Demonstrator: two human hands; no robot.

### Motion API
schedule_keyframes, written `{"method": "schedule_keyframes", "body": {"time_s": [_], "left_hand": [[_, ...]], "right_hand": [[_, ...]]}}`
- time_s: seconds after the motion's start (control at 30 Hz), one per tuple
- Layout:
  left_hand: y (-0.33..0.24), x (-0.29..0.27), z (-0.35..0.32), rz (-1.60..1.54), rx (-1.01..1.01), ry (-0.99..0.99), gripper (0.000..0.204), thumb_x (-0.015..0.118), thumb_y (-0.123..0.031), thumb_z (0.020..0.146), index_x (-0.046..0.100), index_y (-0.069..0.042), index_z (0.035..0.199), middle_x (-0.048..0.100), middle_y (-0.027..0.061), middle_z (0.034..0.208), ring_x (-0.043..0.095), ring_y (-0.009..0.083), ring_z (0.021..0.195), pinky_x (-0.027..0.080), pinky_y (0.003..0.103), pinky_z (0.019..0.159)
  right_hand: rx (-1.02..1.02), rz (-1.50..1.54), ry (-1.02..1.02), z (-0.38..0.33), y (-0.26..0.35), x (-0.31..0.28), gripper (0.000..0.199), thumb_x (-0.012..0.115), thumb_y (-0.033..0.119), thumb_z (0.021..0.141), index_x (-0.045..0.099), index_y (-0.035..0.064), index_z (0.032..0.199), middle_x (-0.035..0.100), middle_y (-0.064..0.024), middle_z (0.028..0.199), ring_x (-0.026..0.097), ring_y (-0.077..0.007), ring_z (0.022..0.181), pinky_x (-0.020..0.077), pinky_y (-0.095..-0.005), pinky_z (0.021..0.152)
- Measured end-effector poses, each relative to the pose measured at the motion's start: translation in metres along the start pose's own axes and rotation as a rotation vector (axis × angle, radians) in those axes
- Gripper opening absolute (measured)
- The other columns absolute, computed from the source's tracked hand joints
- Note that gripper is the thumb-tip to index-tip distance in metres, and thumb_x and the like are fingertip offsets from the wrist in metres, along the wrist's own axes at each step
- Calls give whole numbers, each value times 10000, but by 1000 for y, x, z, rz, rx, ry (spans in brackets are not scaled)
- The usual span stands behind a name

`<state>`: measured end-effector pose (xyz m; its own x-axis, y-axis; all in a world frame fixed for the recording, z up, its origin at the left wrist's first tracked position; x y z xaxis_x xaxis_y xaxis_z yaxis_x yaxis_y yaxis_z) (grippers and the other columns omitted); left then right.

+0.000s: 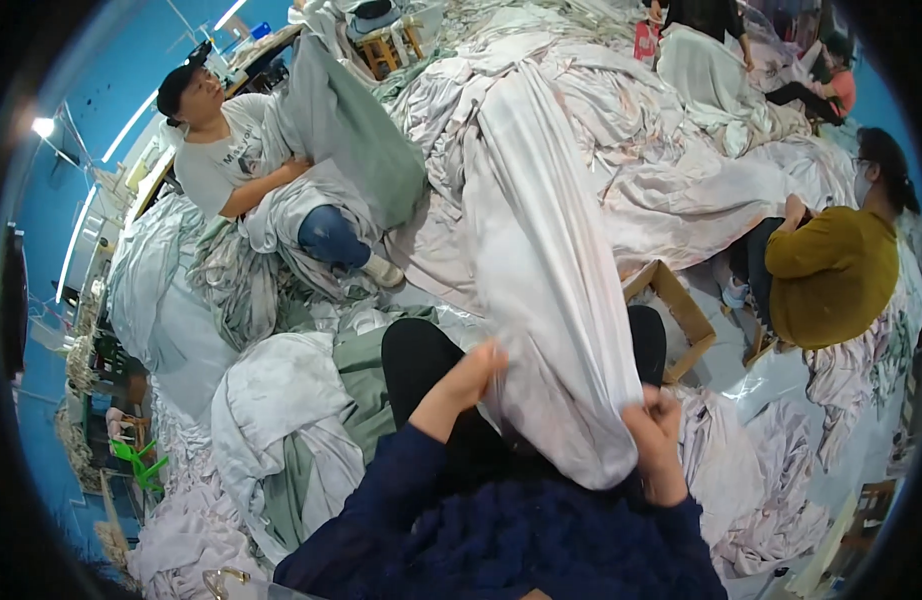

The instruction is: Trimming loose threads from fabric pieces using thread snips.

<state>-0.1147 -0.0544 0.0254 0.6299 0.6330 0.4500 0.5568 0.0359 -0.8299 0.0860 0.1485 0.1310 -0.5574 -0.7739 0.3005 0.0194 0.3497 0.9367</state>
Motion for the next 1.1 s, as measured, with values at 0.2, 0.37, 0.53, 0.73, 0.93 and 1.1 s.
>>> {"method": "schedule_keyframes", "body": {"time_s": [0.2,0.37,0.53,0.73,0.93,1.1], "left_hand": [[-78,51,160,-594,22,-69,723,606,-532,879,430,-39,1379,563,132,1280,559,317,1135,484,437,914],[-105,15,253,-484,184,-310,502,632,-259,881,508,22,1278,607,173,1197,610,315,1036,510,427,836],[-78,97,158,646,615,-110,258,557,-79,826,616,79,1021,660,190,939,631,294,820,501,400,692],[-24,125,-75,587,239,387,254,596,-173,879,632,31,1026,634,71,792,563,105,750,471,273,683],[-24,45,-147,223,216,-193,243,591,-87,938,630,33,1146,657,5,967,590,82,846,487,251,738],[-13,31,-145,413,204,-308,220,601,-111,933,635,51,1078,654,3,934,565,76,844,463,239,749]], "right_hand": [[-472,-467,254,-143,-40,-148,330,728,147,736,497,89,964,558,-43,910,557,-151,872,469,-345,840],[-344,-437,176,-111,-91,-185,310,715,141,758,493,80,966,561,-51,914,567,-153,871,482,-345,831],[-122,-435,-115,-116,-115,-230,286,698,133,785,488,69,969,565,-61,918,579,-156,870,498,-344,820],[4,3,-264,-64,-35,-126,171,590,45,877,462,36,990,584,-87,928,613,-171,856,531,-342,795],[-109,170,314,-17,-34,-26,216,686,62,832,583,29,1020,633,-37,930,580,-84,770,465,-229,644],[289,-20,634,-3,-26,45,275,734,220,818,627,16,668,575,48,637,498,-15,617,374,-207,552]]}}
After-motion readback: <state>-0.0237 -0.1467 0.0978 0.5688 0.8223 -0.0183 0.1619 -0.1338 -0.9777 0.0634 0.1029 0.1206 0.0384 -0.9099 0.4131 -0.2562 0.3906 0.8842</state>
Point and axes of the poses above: each hand's wrist, its own z-axis towards the middle knuckle, its own x-axis out of the palm, y = z × x, the point moved 5 cm from there along z, towards the middle knuckle
